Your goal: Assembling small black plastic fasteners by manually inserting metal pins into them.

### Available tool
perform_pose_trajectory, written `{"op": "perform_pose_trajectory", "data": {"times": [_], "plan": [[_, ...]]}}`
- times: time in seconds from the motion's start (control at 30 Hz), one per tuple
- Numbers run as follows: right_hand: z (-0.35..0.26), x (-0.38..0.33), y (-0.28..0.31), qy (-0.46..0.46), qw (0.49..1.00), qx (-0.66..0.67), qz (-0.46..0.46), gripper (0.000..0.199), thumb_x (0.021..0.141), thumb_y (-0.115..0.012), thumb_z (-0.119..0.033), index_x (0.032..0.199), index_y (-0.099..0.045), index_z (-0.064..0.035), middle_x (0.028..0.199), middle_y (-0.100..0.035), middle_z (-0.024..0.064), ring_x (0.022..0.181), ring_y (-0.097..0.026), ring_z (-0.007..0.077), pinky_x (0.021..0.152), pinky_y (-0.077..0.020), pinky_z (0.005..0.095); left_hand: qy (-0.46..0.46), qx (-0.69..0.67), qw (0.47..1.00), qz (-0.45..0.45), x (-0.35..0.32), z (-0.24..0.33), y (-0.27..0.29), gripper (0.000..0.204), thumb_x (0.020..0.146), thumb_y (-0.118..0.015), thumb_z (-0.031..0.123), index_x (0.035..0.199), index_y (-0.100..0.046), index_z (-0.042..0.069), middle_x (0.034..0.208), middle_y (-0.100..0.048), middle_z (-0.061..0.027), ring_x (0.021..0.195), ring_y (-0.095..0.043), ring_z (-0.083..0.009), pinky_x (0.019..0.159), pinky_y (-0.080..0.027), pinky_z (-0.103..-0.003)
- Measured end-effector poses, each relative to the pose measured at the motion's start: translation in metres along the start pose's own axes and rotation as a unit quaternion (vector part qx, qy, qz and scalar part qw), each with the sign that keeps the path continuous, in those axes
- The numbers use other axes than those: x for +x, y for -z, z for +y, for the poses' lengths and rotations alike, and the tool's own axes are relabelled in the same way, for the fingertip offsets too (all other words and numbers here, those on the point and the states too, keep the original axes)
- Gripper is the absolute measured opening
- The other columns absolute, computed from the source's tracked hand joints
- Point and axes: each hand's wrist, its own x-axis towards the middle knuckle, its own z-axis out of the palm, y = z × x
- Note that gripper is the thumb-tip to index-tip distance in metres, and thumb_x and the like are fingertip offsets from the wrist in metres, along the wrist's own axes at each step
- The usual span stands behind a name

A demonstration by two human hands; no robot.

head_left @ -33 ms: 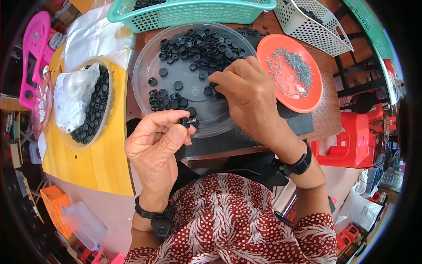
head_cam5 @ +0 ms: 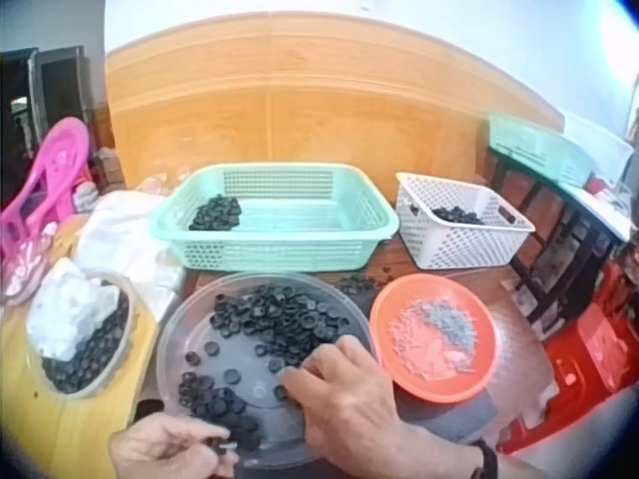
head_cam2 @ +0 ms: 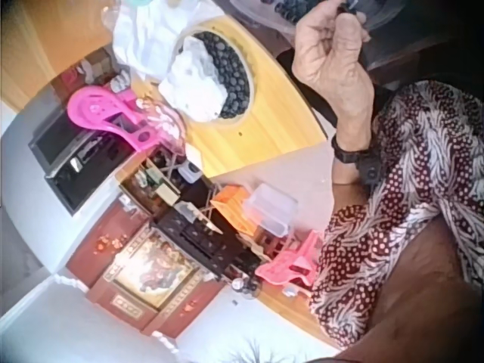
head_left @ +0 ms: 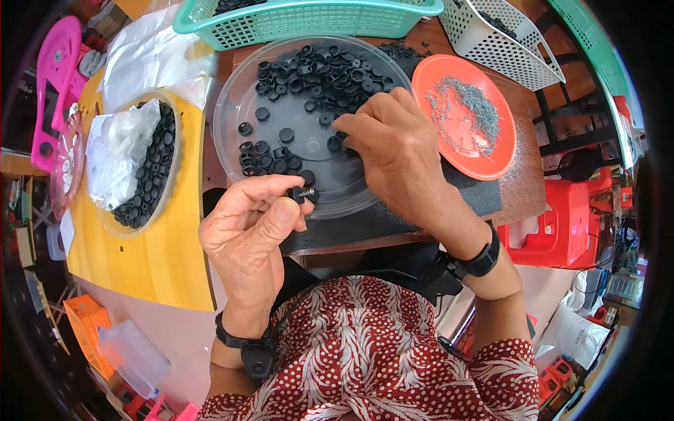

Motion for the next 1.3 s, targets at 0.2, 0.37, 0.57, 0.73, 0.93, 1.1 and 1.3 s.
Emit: {"op": "perform_pose_trajectory", "data": {"times": [0.2,0.37,0.57,0.73,0.93,1.1,1.3], "plan": [[-0.001,0.007,-0.01,0.03,0.988,-0.098,-0.115,0.015,0.06,-0.068,-0.004,0.074,-0.063,-0.0051,0.075,-0.048,0.0059,0.075,-0.044,0.0237,0.063,-0.0368,0.0337,-0.009,-0.007,1.0,-0.004,0.005,-0.004,0.006,0.024,0.079,-0.068,0.01,0.094,-0.06,-0.006,0.08,-0.062,-0.0097,0.066,-0.06,-0.0146,0.059,-0.048,-0.023],[0.002,0.008,-0.015,0.081,0.99,-0.082,-0.078,0.008,0.056,-0.062,-0.005,0.063,-0.058,-0.0044,0.071,-0.048,0.011,0.074,-0.044,0.0263,0.065,-0.0337,0.0353,-0.009,0.004,1.0,0.005,0.004,-0.001,0.003,0.024,0.08,-0.067,0.011,0.095,-0.06,-0.006,0.076,-0.061,-0.0091,0.064,-0.059,-0.0144,0.059,-0.047,-0.024],[-0.011,-0.001,0.001,0.059,0.995,0.036,-0.07,0.011,0.06,-0.06,-0.001,0.069,-0.054,-0.003,0.072,-0.048,0.0105,0.072,-0.045,0.0277,0.063,-0.0353,0.0367,-0.043,0.027,0.999,-0.004,0.006,0.001,0.003,0.023,0.081,-0.066,0.009,0.096,-0.059,-0.006,0.081,-0.062,-0.0093,0.072,-0.061,-0.0145,0.064,-0.047,-0.023],[-0.034,0.0,0.022,-0.016,0.981,0.171,-0.094,0.016,0.062,-0.06,0.003,0.076,-0.053,-0.0007,0.071,-0.051,0.0135,0.071,-0.051,0.0324,0.061,-0.0403,0.0416,-0.09,0.066,0.992,-0.052,0.009,-0.004,-0.004,0.022,0.079,-0.068,0.006,0.097,-0.062,-0.005,0.089,-0.063,-0.007,0.079,-0.056,-0.0097,0.074,-0.043,-0.021],[-0.045,-0.009,0.027,-0.187,0.923,0.321,-0.097,0.022,0.071,-0.068,0.0,0.092,-0.06,0.0006,0.081,-0.06,0.0063,0.069,-0.058,0.0118,0.061,-0.0463,0.0242,-0.078,0.058,0.994,-0.045,0.004,-0.006,-0.003,0.022,0.079,-0.068,0.007,0.097,-0.062,-0.004,0.089,-0.063,-0.006,0.078,-0.055,-0.0086,0.073,-0.043,-0.02],[-0.054,-0.022,0.015,-0.213,0.905,0.367,-0.016,0.024,0.073,-0.068,0.002,0.095,-0.062,-0.0003,0.081,-0.06,0.0048,0.072,-0.056,0.0093,0.062,-0.0462,0.0225,-0.056,0.016,0.998,-0.036,0.005,-0.006,-0.005,0.022,0.079,-0.068,0.007,0.097,-0.061,-0.004,0.088,-0.063,-0.0068,0.075,-0.056,-0.0086,0.072,-0.045,-0.02],[-0.055,-0.026,0.011,-0.169,0.924,0.342,0.026,0.026,0.073,-0.067,0.004,0.098,-0.062,0.0006,0.088,-0.061,0.0075,0.075,-0.058,0.0116,0.064,-0.0469,0.0228,-0.026,-0.052,0.997,-0.041,0.005,-0.005,-0.007,0.022,0.08,-0.066,0.005,0.098,-0.059,-0.006,0.085,-0.064,-0.0088,0.074,-0.059,-0.0121,0.07,-0.048,-0.023]]}}
